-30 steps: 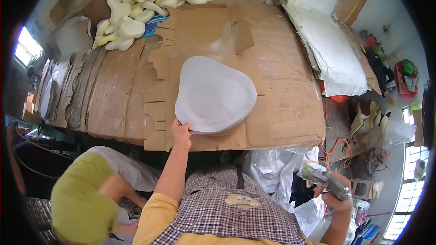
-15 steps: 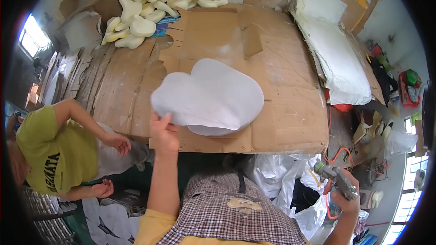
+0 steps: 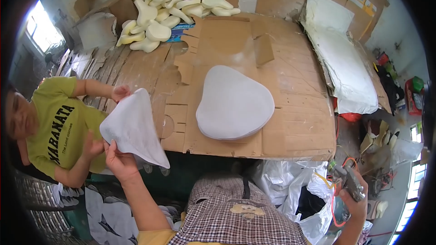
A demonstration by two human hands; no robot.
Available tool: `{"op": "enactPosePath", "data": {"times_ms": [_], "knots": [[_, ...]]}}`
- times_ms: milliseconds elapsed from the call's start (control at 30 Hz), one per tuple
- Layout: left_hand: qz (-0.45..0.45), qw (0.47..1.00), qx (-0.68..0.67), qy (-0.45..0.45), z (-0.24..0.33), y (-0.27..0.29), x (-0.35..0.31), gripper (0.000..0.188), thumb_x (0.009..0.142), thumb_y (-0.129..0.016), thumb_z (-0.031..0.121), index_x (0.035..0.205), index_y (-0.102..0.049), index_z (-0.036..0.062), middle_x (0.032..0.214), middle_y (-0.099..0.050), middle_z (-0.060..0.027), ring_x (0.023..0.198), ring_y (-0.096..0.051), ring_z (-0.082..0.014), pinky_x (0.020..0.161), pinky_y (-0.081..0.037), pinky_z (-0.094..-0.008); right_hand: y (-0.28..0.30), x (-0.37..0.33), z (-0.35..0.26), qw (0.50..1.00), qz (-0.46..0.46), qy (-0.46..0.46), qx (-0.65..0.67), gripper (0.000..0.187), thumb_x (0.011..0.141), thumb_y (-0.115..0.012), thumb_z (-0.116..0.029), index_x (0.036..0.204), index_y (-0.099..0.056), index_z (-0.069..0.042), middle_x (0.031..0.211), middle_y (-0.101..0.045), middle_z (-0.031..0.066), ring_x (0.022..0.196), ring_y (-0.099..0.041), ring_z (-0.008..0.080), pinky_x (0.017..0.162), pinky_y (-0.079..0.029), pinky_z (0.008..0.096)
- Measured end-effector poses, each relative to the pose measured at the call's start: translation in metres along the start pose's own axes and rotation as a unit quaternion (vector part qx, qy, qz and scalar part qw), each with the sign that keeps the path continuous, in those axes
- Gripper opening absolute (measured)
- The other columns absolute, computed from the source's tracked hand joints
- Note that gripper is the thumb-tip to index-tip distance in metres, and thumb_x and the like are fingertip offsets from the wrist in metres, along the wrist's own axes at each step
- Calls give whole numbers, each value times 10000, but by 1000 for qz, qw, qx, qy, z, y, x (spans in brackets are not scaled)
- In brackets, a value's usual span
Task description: Gluing and assembling foam pieces using a spray glue gun in a workshop.
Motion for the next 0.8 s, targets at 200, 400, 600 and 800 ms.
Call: {"op": "enactPosePath", "data": {"times_ms": [200, 400, 600, 800], "knots": [[51, 998, 25, -32, 5, 15, -4, 405, 896, -472, 78, 1296, -446, 16, 1265, -529, -122, 1158, -516, -248, 1000, -405, -410, -20, 0, -4, 980, -198, -6, 21, 491, 703, -706, -23, 1156, -539, 70, 881, -645, 124, 766, -619, 161, 648, -486, 277], [277, 955, -90, -62, 0, 115, -9, 591, 927, -461, 386, 1306, -361, -57, 1138, -512, -142, 1041, -523, -293, 946, -445, -413, -60, 22, 1, 989, -111, 36, 86, 557, 757, -708, -92, 1246, -481, 49, 813, -605, 73, 718, -593, 151, 656, -489, 285], [505, 859, 15, 81, -78, 265, -76, 293, 806, -569, 341, 869, -497, 63, 819, -551, -82, 697, -576, -248, 633, -544, -346, -39, 17, -5, 997, 2, 37, 62, 580, 765, -725, -171, 1245, -485, 52, 806, -595, 55, 685, -583, 127, 639, -492, 259], [384, 889, 90, 233, -124, 220, -98, 132, 831, -563, 200, 836, -531, 73, 752, -566, -40, 672, -573, -215, 605, -494, -314, -4, -19, -3, 1000, -11, -7, -17, 589, 746, -710, -143, 1249, -477, 56, 834, -624, 73, 698, -605, 129, 635, -495, 256]]}}
Point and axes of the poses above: each hand's wrist, its own x-axis towards the middle knuckle, its own y-axis out of the back of the hand, z = x × y, the point moved 1 cm from there along x, towards the middle knuckle
